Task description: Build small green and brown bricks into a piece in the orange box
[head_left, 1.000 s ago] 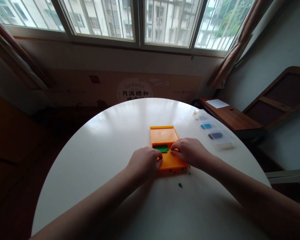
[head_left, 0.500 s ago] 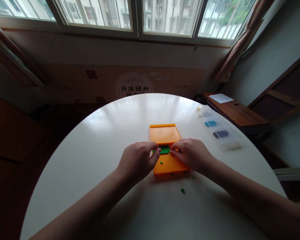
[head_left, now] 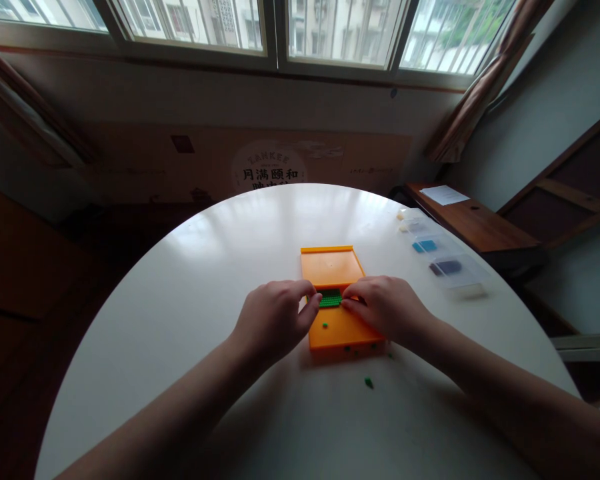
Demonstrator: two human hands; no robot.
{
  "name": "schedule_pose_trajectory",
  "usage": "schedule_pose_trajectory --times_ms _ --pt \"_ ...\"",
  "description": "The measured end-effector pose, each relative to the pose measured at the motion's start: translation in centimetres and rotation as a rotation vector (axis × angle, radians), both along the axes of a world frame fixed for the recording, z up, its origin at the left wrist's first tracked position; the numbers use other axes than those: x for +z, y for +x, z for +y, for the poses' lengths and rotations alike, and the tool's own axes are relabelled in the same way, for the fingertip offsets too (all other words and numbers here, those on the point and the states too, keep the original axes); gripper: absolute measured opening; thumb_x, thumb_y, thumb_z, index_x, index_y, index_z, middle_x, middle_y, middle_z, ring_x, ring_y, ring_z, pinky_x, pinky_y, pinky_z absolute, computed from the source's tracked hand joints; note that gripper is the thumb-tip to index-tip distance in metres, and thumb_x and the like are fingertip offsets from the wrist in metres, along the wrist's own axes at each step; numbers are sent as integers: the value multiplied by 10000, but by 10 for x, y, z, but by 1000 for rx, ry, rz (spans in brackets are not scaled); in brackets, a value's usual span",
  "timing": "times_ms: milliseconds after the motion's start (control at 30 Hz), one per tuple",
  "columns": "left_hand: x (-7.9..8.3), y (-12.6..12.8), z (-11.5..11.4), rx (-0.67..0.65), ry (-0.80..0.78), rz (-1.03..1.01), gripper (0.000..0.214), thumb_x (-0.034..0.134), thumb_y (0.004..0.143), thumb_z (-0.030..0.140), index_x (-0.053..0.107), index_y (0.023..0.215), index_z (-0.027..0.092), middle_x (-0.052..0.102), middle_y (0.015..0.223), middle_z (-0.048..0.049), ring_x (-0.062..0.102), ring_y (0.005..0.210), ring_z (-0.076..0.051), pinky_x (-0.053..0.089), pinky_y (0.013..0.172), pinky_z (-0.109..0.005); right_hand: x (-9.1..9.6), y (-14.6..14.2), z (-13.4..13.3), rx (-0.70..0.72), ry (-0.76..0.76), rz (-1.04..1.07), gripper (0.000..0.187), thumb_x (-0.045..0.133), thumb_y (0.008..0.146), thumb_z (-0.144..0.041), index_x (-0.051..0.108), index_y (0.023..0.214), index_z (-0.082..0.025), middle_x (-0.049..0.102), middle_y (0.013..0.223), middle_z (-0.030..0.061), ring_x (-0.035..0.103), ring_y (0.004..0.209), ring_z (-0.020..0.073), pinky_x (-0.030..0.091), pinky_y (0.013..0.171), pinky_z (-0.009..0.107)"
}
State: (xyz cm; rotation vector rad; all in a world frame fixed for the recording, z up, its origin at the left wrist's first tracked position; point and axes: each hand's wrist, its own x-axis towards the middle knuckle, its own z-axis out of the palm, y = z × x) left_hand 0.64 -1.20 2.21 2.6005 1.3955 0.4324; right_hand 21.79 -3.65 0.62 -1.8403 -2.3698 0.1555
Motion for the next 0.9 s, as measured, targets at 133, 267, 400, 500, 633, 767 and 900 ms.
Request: schedule_pose_trajectory --times_ms 133,267,400,500,633,767,900 --pt "-1 0 1 8 -4 0 297 471 895 405 689 834 214 667 685 -25 573 588 -149 338 538 -246 0 0 0 -2 0 4 232 525 893 -361 738 898 -269 717 872 8 624 761 152 338 620 247" --pt "-2 0 1 -1 -13 -3 293 473 896 404 690 827 219 668 686 -22 574 596 -152 332 542 -249 0 0 -1 1 8 1 230 523 894 -363 737 890 -280 716 862 -2 621 748 149 327 609 245" --pt "-2 0 1 -1 -19 -7 292 474 896 400 691 825 219 673 693 -25 581 609 -155 334 549 -252 0 1 -1 9 13 12 234 520 897 -362 738 904 -276 718 873 1 624 758 149 333 614 248" --pt "-2 -1 1 -4 -17 -10 290 472 899 398 692 835 220 677 705 -25 586 622 -158 342 556 -253 0 2 -2 27 15 22 239 516 903 -364 737 928 -277 719 888 3 626 759 147 349 628 249" --pt "-3 -1 1 -17 -21 -13 311 456 909 402 694 838 213 676 712 -33 587 628 -156 342 555 -248 -1 3 -2 47 27 34 229 516 902 -343 736 910 -278 720 881 -5 624 748 143 350 627 249" --pt "-4 -1 2 -9 -20 -14 298 461 904 401 688 830 223 677 711 -24 586 629 -159 334 555 -251 -2 4 -2 53 54 35 218 521 896 -334 729 862 -281 718 845 -21 616 719 140 332 609 247" --pt "-4 -1 1 1 -15 -14 286 461 902 398 684 834 233 683 722 -20 594 644 -167 331 559 -255 -4 4 -2 43 84 22 199 534 888 -334 723 848 -288 713 821 -32 613 702 140 312 587 248"
